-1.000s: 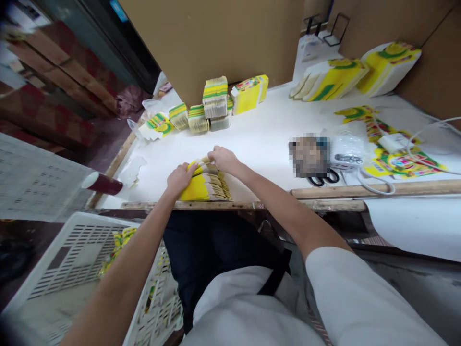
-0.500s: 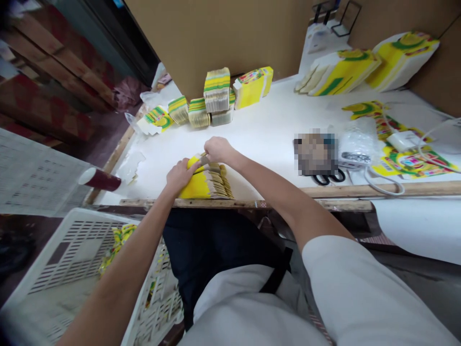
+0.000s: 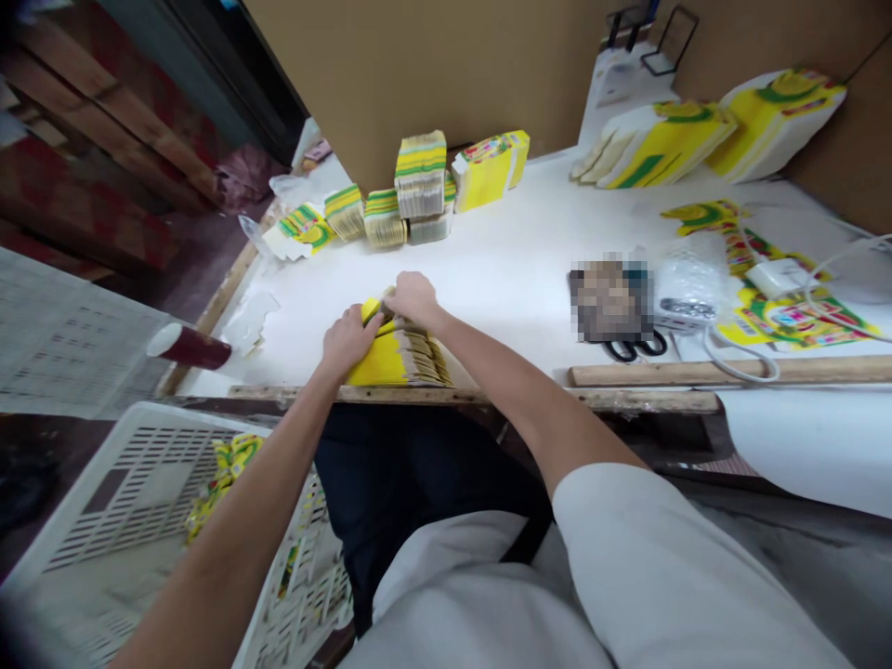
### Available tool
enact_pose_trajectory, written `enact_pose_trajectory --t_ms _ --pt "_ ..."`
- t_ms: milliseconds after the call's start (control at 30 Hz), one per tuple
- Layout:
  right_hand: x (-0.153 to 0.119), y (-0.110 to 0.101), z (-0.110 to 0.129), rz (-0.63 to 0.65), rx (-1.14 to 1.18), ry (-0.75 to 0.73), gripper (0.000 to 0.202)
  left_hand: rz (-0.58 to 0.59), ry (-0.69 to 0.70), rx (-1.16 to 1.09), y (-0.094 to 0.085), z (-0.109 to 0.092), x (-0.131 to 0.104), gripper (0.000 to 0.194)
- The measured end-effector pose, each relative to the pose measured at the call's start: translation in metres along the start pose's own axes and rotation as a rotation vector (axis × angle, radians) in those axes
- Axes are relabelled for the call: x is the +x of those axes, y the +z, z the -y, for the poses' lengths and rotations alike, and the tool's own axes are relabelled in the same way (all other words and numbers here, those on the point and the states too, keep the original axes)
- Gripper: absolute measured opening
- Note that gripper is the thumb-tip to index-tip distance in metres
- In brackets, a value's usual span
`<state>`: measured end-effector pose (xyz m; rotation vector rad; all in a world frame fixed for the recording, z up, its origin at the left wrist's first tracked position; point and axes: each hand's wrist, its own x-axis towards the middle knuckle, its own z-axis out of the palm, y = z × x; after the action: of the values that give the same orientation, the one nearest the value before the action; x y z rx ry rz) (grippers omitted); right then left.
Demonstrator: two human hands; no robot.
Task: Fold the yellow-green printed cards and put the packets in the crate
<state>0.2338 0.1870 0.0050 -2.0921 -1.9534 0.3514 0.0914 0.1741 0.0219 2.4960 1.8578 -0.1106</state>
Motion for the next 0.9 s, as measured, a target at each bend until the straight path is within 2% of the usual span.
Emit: enact_pose_trajectory --t_ms 133,333,433,700,900 --pt "-0.004 0.0 -0.006 0.027 0.02 -0.016 0.036 0.014 0.001 -0.006 -0.001 0.0 -0.001 0.045" --pt "-0.013 -0.012 -0.017 0.005 -0.009 -0.184 0.032 0.029 0.028 -0.015 0.001 0.003 -0.002 0.04" --pt "-0.011 -0.012 -0.017 0.02 -0.006 -0.219 0.032 0.018 0.041 -0.016 0.001 0.004 -0.001 0.041" --pt "0.0 -0.002 0.0 0.052 0.125 -0.046 0.034 0.003 0.062 0.0 0.001 0.004 -0.001 0.039" --pt "-0.002 -0.002 -0.004 0.212 0.352 0.016 0.021 0.02 0.07 -0.016 0.001 0.004 0.0 0.037"
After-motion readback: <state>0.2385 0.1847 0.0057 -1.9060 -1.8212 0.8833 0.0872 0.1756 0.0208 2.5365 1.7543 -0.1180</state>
